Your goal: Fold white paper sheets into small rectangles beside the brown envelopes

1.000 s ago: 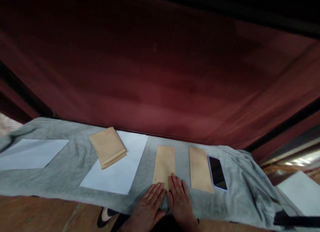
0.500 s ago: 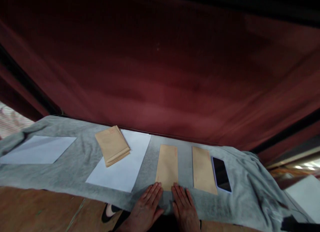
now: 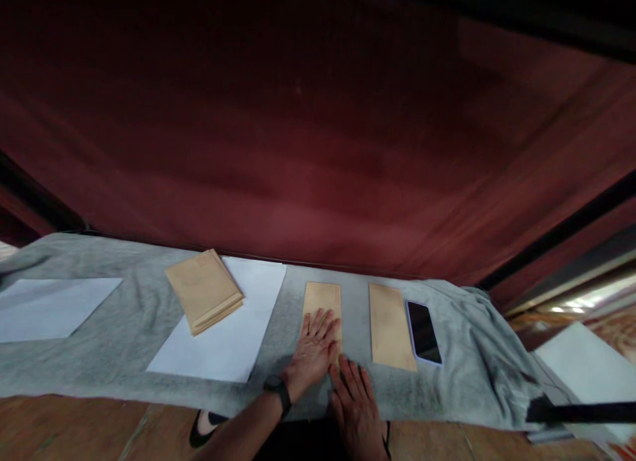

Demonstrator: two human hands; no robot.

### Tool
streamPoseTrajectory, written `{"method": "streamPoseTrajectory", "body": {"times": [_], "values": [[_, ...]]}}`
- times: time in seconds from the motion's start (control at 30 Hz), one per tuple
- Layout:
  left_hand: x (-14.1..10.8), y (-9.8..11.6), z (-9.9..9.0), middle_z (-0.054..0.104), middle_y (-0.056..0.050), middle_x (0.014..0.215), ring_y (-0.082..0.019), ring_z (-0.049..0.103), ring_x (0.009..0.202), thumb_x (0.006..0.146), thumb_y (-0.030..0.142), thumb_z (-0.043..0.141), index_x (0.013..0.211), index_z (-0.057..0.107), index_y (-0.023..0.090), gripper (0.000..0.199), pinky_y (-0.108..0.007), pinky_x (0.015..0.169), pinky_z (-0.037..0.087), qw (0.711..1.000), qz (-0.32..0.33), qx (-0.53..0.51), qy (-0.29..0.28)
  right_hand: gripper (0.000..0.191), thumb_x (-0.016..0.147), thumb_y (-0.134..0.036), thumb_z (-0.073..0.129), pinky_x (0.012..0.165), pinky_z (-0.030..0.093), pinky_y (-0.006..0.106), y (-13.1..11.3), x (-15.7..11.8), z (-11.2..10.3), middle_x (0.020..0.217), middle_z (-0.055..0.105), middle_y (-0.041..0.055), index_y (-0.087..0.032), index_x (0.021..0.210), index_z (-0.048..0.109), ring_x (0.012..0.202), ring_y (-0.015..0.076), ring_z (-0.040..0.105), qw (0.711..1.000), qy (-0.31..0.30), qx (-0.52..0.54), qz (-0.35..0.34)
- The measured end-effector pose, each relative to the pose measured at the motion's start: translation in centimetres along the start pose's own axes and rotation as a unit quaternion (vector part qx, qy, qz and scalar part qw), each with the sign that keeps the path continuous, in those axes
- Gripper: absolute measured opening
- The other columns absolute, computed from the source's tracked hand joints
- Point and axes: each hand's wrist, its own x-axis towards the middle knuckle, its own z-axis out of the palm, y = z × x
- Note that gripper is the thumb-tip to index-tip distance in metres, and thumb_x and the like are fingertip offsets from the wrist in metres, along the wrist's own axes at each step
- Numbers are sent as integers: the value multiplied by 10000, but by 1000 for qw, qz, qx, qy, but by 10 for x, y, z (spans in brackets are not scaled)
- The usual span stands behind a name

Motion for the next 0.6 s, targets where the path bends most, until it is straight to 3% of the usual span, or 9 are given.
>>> {"method": "streamPoseTrajectory", "body": {"times": [0.33, 0.5, 0.6], "values": [[62, -9, 4, 297, -102, 1651, -342, 145, 1541, 996, 456, 401, 1529, 384, 227, 580, -698, 1190, 61, 999, -42, 6, -15, 463, 1037, -294, 383, 1158, 371, 430, -6, 5, -8, 1517, 509, 41, -302, 1490, 482, 1355, 239, 525, 1000, -8, -4, 13], [71, -13, 4, 317, -91, 1644, -347, 130, 1543, 999, 478, 383, 1540, 369, 250, 587, -693, 1192, 33, 998, -56, 0, -10, 468, 1038, -308, 389, 1147, 377, 428, -6, 6, -9, 1531, 491, 31, -320, 1499, 465, 1345, 244, 535, 1000, -8, -12, 10], [63, -11, 4, 343, -70, 1635, -342, 153, 1538, 1003, 490, 376, 1535, 378, 274, 575, -678, 1200, 58, 999, -49, 0, -12, 477, 1042, -319, 378, 1141, 371, 432, -4, 3, -2, 1516, 511, 38, -327, 1515, 441, 1311, 250, 566, 1000, 16, -10, 7]]}}
